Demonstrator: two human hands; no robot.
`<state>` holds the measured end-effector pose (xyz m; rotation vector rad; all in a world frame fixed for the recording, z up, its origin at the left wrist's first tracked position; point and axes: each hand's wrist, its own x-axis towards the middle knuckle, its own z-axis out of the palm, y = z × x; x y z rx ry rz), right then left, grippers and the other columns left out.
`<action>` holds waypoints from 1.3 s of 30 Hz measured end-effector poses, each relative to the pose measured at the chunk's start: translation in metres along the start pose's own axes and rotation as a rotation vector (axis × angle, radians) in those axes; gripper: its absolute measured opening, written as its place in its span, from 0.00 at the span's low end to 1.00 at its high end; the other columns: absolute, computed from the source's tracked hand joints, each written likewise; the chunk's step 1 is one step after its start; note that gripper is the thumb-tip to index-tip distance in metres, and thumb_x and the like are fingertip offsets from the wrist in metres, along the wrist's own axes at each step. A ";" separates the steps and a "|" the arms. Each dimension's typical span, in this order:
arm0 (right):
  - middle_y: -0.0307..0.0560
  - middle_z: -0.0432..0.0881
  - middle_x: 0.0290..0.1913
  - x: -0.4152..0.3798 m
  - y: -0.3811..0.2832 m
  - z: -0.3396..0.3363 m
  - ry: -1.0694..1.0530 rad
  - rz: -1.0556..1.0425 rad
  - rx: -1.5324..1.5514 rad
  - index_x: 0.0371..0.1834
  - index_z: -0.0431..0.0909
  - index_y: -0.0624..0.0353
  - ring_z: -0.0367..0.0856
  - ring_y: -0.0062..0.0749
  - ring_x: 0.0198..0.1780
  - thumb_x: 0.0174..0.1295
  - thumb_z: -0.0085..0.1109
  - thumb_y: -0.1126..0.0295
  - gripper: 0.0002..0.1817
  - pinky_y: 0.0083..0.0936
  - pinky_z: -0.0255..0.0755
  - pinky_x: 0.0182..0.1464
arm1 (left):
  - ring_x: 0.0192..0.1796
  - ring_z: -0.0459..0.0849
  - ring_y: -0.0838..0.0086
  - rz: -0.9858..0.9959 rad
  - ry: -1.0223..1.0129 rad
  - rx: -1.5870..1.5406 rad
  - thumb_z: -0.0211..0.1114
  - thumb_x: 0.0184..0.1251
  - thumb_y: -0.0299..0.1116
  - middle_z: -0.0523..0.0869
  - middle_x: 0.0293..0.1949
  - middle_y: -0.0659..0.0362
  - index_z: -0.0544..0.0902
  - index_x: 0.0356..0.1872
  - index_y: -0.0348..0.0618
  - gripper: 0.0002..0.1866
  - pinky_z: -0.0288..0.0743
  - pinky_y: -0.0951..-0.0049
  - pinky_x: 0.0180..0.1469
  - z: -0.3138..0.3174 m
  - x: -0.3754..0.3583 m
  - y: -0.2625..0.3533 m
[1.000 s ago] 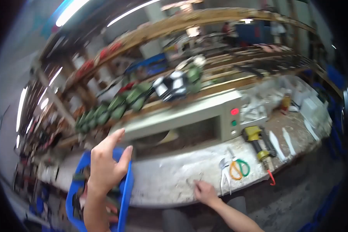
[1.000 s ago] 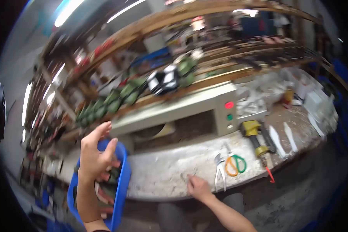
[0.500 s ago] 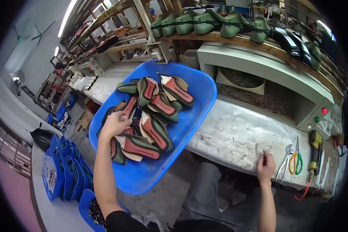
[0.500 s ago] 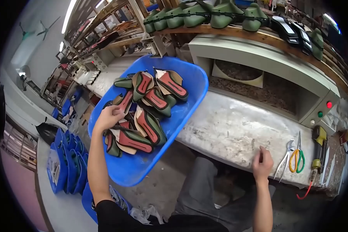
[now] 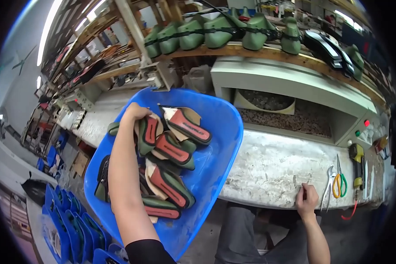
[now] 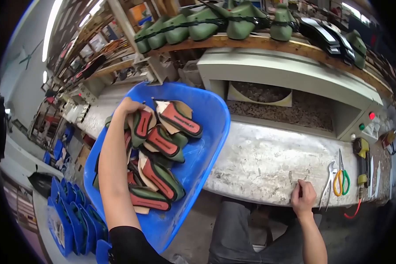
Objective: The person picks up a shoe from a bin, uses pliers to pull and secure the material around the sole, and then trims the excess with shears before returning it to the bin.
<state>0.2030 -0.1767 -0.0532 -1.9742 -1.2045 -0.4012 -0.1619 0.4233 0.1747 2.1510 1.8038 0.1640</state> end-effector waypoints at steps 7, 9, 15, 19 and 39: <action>0.49 0.82 0.33 0.000 -0.002 0.002 0.023 -0.006 0.014 0.49 0.85 0.65 0.75 0.39 0.27 0.59 0.62 0.87 0.15 0.32 0.72 0.32 | 0.38 0.90 0.60 -0.052 -0.063 -0.001 0.85 0.53 0.35 0.93 0.40 0.47 0.91 0.48 0.24 0.26 0.89 0.66 0.48 0.037 0.056 -0.025; 0.50 0.82 0.33 -0.002 -0.002 0.001 0.042 -0.021 0.035 0.49 0.85 0.65 0.75 0.40 0.27 0.59 0.62 0.87 0.15 0.32 0.72 0.32 | 0.39 0.90 0.61 -0.020 -0.013 -0.146 0.85 0.52 0.33 0.93 0.39 0.47 0.90 0.48 0.25 0.25 0.88 0.66 0.48 0.025 0.037 -0.019; 0.49 0.83 0.33 -0.001 0.001 -0.001 0.092 -0.060 0.069 0.49 0.85 0.65 0.76 0.41 0.27 0.59 0.62 0.86 0.15 0.32 0.72 0.32 | 0.39 0.90 0.66 0.037 0.184 -0.624 0.86 0.51 0.28 0.92 0.38 0.47 0.87 0.49 0.29 0.24 0.87 0.65 0.47 -0.019 -0.075 -0.024; 0.51 0.84 0.37 -0.004 0.009 -0.001 0.049 -0.013 0.151 0.50 0.85 0.65 0.78 0.42 0.31 0.60 0.62 0.85 0.15 0.33 0.74 0.35 | 0.41 0.90 0.65 0.348 0.527 -0.585 0.86 0.53 0.26 0.91 0.40 0.48 0.83 0.52 0.31 0.26 0.86 0.66 0.49 -0.041 -0.176 -0.006; 0.62 0.81 0.48 -0.003 0.120 -0.091 0.048 0.173 -0.386 0.44 0.85 0.64 0.79 0.60 0.48 0.56 0.59 0.71 0.14 0.49 0.77 0.50 | 0.47 0.90 0.68 0.787 -0.174 -1.234 0.80 0.56 0.12 0.89 0.51 0.54 0.75 0.63 0.40 0.34 0.84 0.72 0.53 0.196 -0.479 0.249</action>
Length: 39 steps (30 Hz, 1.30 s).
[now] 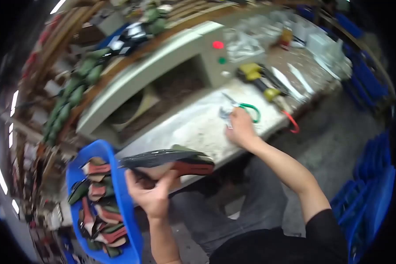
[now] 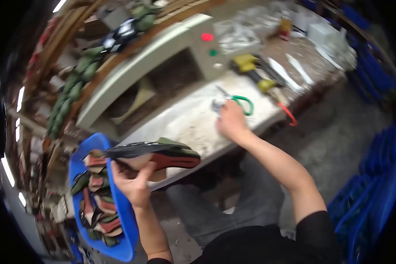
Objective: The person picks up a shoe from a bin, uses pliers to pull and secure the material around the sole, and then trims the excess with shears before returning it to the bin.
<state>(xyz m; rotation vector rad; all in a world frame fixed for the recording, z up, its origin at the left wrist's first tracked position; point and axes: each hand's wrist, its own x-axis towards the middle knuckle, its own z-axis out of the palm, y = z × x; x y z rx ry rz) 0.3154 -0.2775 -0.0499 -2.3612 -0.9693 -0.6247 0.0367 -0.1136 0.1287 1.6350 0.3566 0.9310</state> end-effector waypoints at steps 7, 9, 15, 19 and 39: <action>0.55 0.80 0.46 0.004 0.042 0.001 -0.006 0.059 0.027 0.49 0.85 0.63 0.80 0.49 0.48 0.64 0.63 0.66 0.15 0.39 0.76 0.54 | 0.51 0.89 0.67 -0.279 0.317 -0.598 0.77 0.59 0.14 0.87 0.56 0.52 0.74 0.67 0.40 0.34 0.83 0.72 0.57 0.038 -0.026 -0.128; 0.51 0.81 0.43 0.008 0.051 -0.005 -0.007 0.310 0.493 0.50 0.84 0.66 0.79 0.43 0.44 0.69 0.61 0.66 0.14 0.35 0.75 0.50 | 0.55 0.88 0.64 -0.295 0.282 -0.537 0.77 0.61 0.16 0.86 0.59 0.50 0.74 0.69 0.39 0.35 0.82 0.67 0.61 0.044 -0.055 -0.171; 0.41 0.80 0.37 -0.011 0.042 -0.092 -0.045 0.743 1.638 0.60 0.79 0.67 0.77 0.25 0.39 0.85 0.48 0.68 0.14 0.25 0.73 0.44 | 0.66 0.83 0.56 -0.041 0.454 0.002 0.78 0.62 0.22 0.82 0.67 0.45 0.72 0.75 0.39 0.39 0.77 0.54 0.70 0.048 -0.078 -0.182; 0.41 0.76 0.34 -0.072 0.002 -0.116 -0.260 0.641 1.763 0.60 0.73 0.63 0.77 0.26 0.35 0.88 0.45 0.66 0.12 0.24 0.72 0.41 | 0.73 0.78 0.48 0.251 -0.086 0.788 0.79 0.60 0.27 0.81 0.68 0.43 0.71 0.79 0.37 0.44 0.70 0.48 0.77 0.031 -0.047 -0.117; 0.51 0.86 0.25 -0.093 -0.036 -0.040 -0.607 0.105 0.751 0.45 0.75 0.61 0.81 0.50 0.17 0.74 0.66 0.67 0.11 0.39 0.70 0.19 | 0.73 0.83 0.39 0.040 -0.838 0.799 0.72 0.61 0.19 0.78 0.75 0.33 0.83 0.71 0.33 0.32 0.81 0.53 0.71 0.063 0.013 -0.130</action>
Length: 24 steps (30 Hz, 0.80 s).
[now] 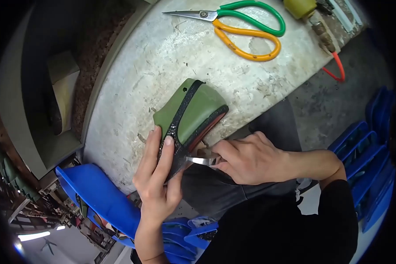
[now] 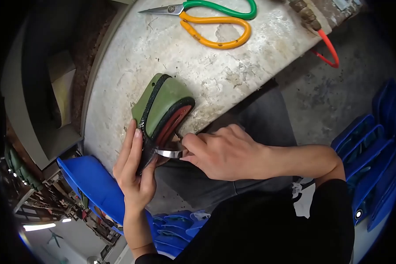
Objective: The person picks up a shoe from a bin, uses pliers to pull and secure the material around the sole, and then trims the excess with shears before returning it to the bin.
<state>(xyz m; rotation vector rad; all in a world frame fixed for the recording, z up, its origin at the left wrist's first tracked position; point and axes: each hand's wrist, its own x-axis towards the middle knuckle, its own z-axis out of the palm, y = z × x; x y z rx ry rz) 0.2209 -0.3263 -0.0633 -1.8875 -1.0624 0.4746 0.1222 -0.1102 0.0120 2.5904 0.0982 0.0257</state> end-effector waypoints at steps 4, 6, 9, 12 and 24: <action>0.51 0.85 0.23 -0.002 0.006 0.009 -0.050 0.018 -0.005 0.46 0.75 0.62 0.81 0.49 0.16 0.73 0.66 0.66 0.12 0.40 0.70 0.18 | 0.74 0.81 0.38 -0.020 -0.085 -0.011 0.73 0.63 0.21 0.77 0.76 0.32 0.77 0.76 0.34 0.36 0.80 0.51 0.71 -0.009 0.005 0.006; 0.50 0.85 0.22 -0.003 0.003 0.011 -0.076 0.044 0.000 0.46 0.74 0.62 0.80 0.48 0.16 0.74 0.65 0.66 0.12 0.39 0.70 0.19 | 0.74 0.80 0.35 -0.014 -0.183 0.000 0.72 0.66 0.23 0.75 0.77 0.32 0.72 0.80 0.35 0.39 0.79 0.49 0.71 -0.019 0.017 0.015; 0.50 0.85 0.22 -0.006 -0.002 0.015 -0.049 0.062 0.026 0.47 0.74 0.63 0.81 0.48 0.16 0.75 0.64 0.67 0.11 0.39 0.71 0.19 | 0.74 0.79 0.33 -0.035 -0.266 0.026 0.71 0.69 0.26 0.72 0.78 0.30 0.68 0.83 0.36 0.41 0.79 0.46 0.71 -0.023 0.026 0.016; 0.52 0.86 0.25 -0.011 -0.008 0.022 0.035 0.095 0.159 0.48 0.74 0.64 0.82 0.48 0.18 0.76 0.61 0.68 0.10 0.37 0.72 0.21 | 0.75 0.77 0.29 -0.165 -0.417 0.089 0.69 0.74 0.30 0.67 0.79 0.24 0.60 0.86 0.37 0.42 0.77 0.40 0.70 -0.024 0.031 0.015; 0.50 0.87 0.32 0.000 -0.033 0.071 0.584 -0.152 0.136 0.54 0.75 0.74 0.79 0.36 0.20 0.70 0.64 0.78 0.14 0.30 0.76 0.26 | 0.61 0.84 0.27 -0.064 -0.496 0.193 0.66 0.74 0.31 0.72 0.68 0.17 0.56 0.86 0.32 0.43 0.81 0.41 0.62 -0.039 0.042 0.025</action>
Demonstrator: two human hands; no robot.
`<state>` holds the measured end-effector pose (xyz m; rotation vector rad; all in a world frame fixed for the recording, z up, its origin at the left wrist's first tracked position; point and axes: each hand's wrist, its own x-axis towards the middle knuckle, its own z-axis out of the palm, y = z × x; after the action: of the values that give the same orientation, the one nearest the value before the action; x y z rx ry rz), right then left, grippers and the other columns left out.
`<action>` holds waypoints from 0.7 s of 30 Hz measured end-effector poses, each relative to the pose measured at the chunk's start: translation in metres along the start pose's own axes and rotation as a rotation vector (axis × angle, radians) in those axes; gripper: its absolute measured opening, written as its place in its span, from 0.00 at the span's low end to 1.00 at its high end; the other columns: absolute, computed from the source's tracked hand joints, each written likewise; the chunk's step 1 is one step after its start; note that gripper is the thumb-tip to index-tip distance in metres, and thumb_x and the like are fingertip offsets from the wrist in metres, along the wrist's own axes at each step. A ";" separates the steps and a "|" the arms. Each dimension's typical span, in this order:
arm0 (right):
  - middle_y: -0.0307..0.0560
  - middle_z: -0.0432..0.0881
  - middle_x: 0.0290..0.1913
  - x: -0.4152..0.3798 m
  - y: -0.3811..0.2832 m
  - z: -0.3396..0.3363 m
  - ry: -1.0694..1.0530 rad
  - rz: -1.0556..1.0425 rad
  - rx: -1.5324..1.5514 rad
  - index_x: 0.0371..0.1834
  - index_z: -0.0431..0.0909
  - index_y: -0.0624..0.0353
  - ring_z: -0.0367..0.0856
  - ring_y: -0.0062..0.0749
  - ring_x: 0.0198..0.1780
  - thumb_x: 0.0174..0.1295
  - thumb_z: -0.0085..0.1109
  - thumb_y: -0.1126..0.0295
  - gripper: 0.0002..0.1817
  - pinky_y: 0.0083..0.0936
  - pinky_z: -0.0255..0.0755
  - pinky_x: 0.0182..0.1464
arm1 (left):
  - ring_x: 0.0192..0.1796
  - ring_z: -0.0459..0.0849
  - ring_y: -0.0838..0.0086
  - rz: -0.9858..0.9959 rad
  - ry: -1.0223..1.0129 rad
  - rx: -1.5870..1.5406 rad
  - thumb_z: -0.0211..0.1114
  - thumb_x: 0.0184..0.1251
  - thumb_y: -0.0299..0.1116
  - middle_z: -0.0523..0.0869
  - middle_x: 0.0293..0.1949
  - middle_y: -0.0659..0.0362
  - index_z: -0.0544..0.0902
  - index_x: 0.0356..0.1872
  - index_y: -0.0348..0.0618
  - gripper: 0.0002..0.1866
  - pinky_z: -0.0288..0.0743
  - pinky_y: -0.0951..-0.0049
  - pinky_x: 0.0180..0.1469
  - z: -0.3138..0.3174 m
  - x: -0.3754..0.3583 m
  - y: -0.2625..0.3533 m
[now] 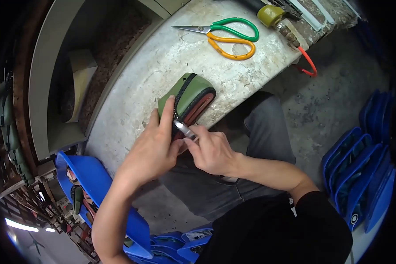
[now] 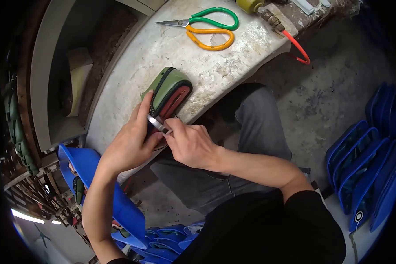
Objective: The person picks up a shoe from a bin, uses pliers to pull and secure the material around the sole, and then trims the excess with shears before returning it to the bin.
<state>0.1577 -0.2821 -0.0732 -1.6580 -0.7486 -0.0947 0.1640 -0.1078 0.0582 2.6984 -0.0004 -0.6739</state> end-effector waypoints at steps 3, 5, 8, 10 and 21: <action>0.51 0.87 0.32 -0.002 0.001 0.006 0.188 -0.057 -0.003 0.55 0.75 0.75 0.80 0.39 0.20 0.70 0.63 0.79 0.14 0.33 0.76 0.25 | 0.57 0.86 0.29 0.004 -0.047 -0.014 0.67 0.73 0.31 0.77 0.64 0.21 0.55 0.85 0.31 0.45 0.82 0.44 0.61 0.000 0.006 -0.006; 0.50 0.87 0.31 -0.004 0.003 0.007 0.169 -0.033 -0.004 0.55 0.75 0.75 0.80 0.40 0.19 0.70 0.63 0.78 0.14 0.34 0.75 0.25 | 0.58 0.86 0.30 -0.017 -0.053 -0.019 0.67 0.72 0.31 0.77 0.63 0.21 0.55 0.85 0.31 0.45 0.82 0.44 0.61 0.002 0.007 -0.002; 0.50 0.86 0.30 0.003 0.004 0.009 0.136 0.052 0.024 0.55 0.75 0.74 0.80 0.42 0.19 0.71 0.62 0.78 0.13 0.36 0.73 0.23 | 0.59 0.86 0.31 -0.098 -0.090 -0.003 0.68 0.70 0.29 0.78 0.62 0.23 0.56 0.85 0.30 0.45 0.81 0.44 0.62 -0.005 0.009 0.006; 0.50 0.86 0.30 0.006 0.008 0.009 0.080 0.077 0.008 0.55 0.75 0.73 0.80 0.41 0.19 0.72 0.61 0.78 0.13 0.35 0.73 0.23 | 0.59 0.86 0.32 -0.114 -0.062 -0.036 0.68 0.70 0.29 0.79 0.62 0.24 0.57 0.84 0.30 0.45 0.82 0.45 0.62 -0.004 0.010 0.005; 0.49 0.87 0.31 0.009 -0.047 -0.060 -0.557 0.551 0.277 0.54 0.75 0.67 0.83 0.43 0.24 0.79 0.60 0.69 0.11 0.37 0.75 0.30 | 0.57 0.89 0.45 0.111 0.710 -0.300 0.69 0.68 0.25 0.85 0.64 0.39 0.73 0.77 0.34 0.34 0.84 0.55 0.59 0.084 -0.051 -0.055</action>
<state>0.1608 -0.3310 -0.0143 -1.5738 -0.6447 0.8525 0.0758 -0.0804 -0.0067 2.4711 0.1188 0.3141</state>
